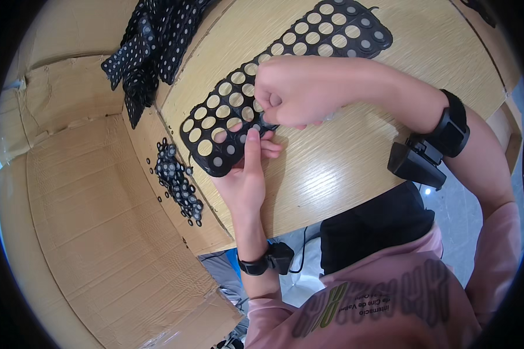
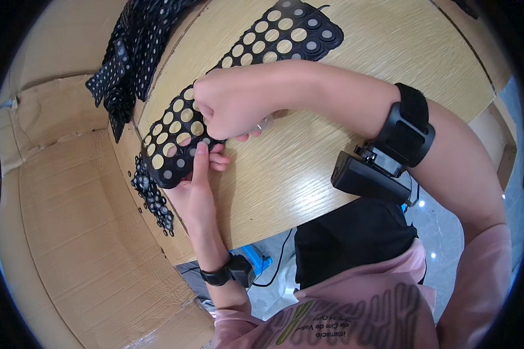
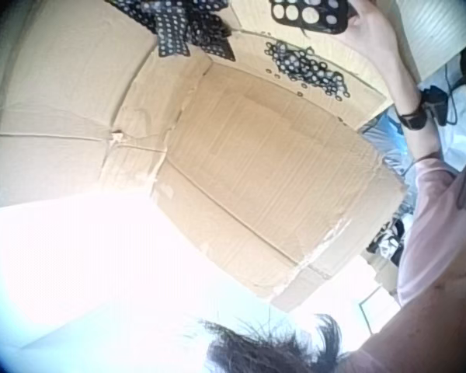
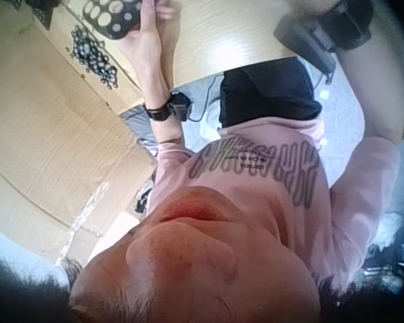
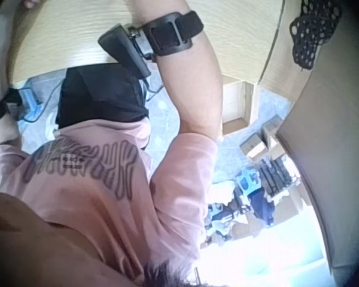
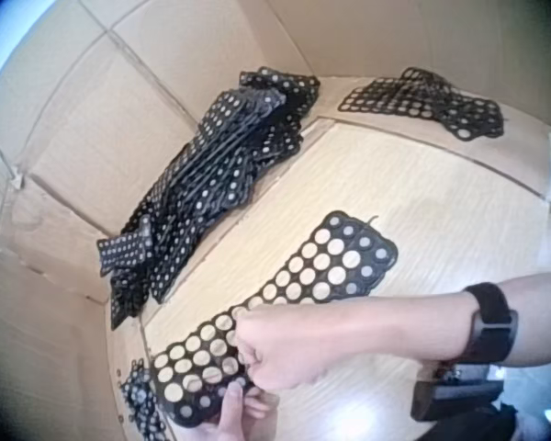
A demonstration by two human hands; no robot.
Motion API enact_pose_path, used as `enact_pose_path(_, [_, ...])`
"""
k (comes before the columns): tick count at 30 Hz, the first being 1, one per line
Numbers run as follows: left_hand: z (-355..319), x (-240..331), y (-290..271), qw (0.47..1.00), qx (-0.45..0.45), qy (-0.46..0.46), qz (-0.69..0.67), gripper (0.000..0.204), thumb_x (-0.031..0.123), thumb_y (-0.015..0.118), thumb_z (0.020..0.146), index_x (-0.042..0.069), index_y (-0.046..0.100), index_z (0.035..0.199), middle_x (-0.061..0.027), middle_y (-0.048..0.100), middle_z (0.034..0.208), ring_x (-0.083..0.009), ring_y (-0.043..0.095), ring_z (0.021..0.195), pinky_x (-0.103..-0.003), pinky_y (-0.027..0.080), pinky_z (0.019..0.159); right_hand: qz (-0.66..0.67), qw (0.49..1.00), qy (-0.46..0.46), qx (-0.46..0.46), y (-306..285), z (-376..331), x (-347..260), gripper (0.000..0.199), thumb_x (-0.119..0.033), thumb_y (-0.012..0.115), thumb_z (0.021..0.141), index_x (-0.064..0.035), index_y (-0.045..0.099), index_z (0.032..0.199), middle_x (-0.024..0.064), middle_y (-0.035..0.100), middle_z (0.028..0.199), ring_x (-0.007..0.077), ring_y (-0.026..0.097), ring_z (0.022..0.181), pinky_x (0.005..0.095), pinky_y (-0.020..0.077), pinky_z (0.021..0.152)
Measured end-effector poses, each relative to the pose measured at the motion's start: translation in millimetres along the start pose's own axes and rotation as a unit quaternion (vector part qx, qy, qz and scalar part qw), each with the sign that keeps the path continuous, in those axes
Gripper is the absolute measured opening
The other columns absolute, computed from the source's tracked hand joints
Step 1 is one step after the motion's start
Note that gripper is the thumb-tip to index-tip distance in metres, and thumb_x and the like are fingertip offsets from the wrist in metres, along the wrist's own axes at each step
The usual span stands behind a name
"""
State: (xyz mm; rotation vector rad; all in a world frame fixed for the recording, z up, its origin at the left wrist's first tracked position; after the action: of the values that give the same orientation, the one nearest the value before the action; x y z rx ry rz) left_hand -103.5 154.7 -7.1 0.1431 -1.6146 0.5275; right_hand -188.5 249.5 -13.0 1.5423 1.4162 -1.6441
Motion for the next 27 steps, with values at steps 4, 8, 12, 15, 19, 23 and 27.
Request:
enact_pose_path(4, [-1.8,0.0,2.7,1.0,-0.013,-0.014,-0.006,0.021,-0.004,0.053,0.093,-0.008,0.044,0.111,-0.0206,0.066,0.083,-0.0198,0.066,0.065,-0.027,0.055,0.058,-0.102,0.994,-0.021,0.014,2.4,3.6,-3.2,0.021,-0.003,0.051,0.076,0.004,0.053,0.056,0.0121,0.052,0.047,0.0201,0.054,0.041,0.0326,0.0429,0.042])
enact_pose_path(8, [-0.6,-1.3,2.4,1.0,-0.017,-0.022,0.006,0.021,-0.004,0.053,0.093,-0.007,0.043,0.111,-0.0214,0.066,0.083,-0.0201,0.066,0.064,-0.028,0.055,0.058,-0.077,0.995,-0.048,0.037,0.0,0.6,-11.2,0.019,-0.002,0.051,0.073,0.005,0.052,0.056,0.0127,0.049,0.045,0.0214,0.052,0.04,0.0353,0.0408,0.042])
enact_pose_path(12, [3.9,1.8,-2.7,0.999,-0.025,-0.006,0.02,0.021,-0.003,0.055,0.093,-0.005,0.044,0.111,-0.0207,0.066,0.083,-0.021,0.066,0.064,-0.027,0.055,0.057,-0.012,1.0,-0.009,0.014,-9.9,-7.4,-7.1,0.019,-0.005,0.053,0.076,0.0036,0.058,0.061,0.0118,0.058,0.053,0.0194,0.058,0.045,0.0315,0.0461,0.045])
enact_pose_path(15, [5.7,-3.6,-5.4,0.999,-0.03,-0.029,-0.012,0.021,-0.001,0.057,0.092,-0.003,0.046,0.11,-0.0207,0.067,0.085,-0.021,0.067,0.064,-0.027,0.055,0.057,0.002,0.999,0.041,-0.002,-20.7,-11.1,0.9,0.018,-0.008,0.055,0.077,0.0033,0.061,0.065,0.0116,0.063,0.059,0.0184,0.061,0.048,0.0296,0.0492,0.047])
enact_pose_path(19, [4.9,-9.7,-0.6,0.994,-0.046,-0.07,-0.063,0.022,0.001,0.06,0.091,-0.004,0.053,0.112,-0.0187,0.068,0.091,-0.0203,0.066,0.066,-0.026,0.053,0.06,-0.009,0.996,0.08,-0.04,-21.5,-11.2,7.2,0.018,-0.01,0.057,0.073,0.0059,0.064,0.076,0.014,0.066,0.069,0.0206,0.065,0.057,0.031,0.0534,0.054])
enact_pose_path(23, [2.7,-9.6,9.2,0.991,-0.081,-0.107,-0.01,0.021,0.01,0.064,0.09,-0.004,0.063,0.105,-0.0139,0.069,0.087,-0.0167,0.063,0.063,-0.025,0.049,0.058,0.0,0.995,0.085,-0.044,-20.8,-11.4,8.8,0.017,-0.01,0.058,0.072,0.0051,0.064,0.074,0.0138,0.066,0.068,0.0201,0.065,0.056,0.0308,0.0528,0.053])
enact_pose_path(27, [7.0,-9.2,12.3,0.988,-0.065,-0.12,0.073,0.023,0.019,0.068,0.089,-0.004,0.067,0.091,-0.0122,0.069,0.078,-0.0138,0.06,0.054,-0.024,0.044,0.049,0.0,0.995,0.089,-0.044,-20.1,-10.1,12.0,0.016,-0.01,0.057,0.072,0.005,0.063,0.074,0.0136,0.066,0.068,0.0199,0.065,0.056,0.0307,0.0527,0.053])
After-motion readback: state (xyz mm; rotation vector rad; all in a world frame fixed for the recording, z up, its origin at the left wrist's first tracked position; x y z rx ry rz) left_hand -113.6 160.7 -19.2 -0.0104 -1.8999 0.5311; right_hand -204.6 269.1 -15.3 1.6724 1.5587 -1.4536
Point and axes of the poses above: each hand's wrist, its own z-axis towards the middle knuckle, its own y-axis out of the palm, x = y × z, the point moved 10 cm from there along z, towards the middle knuckle
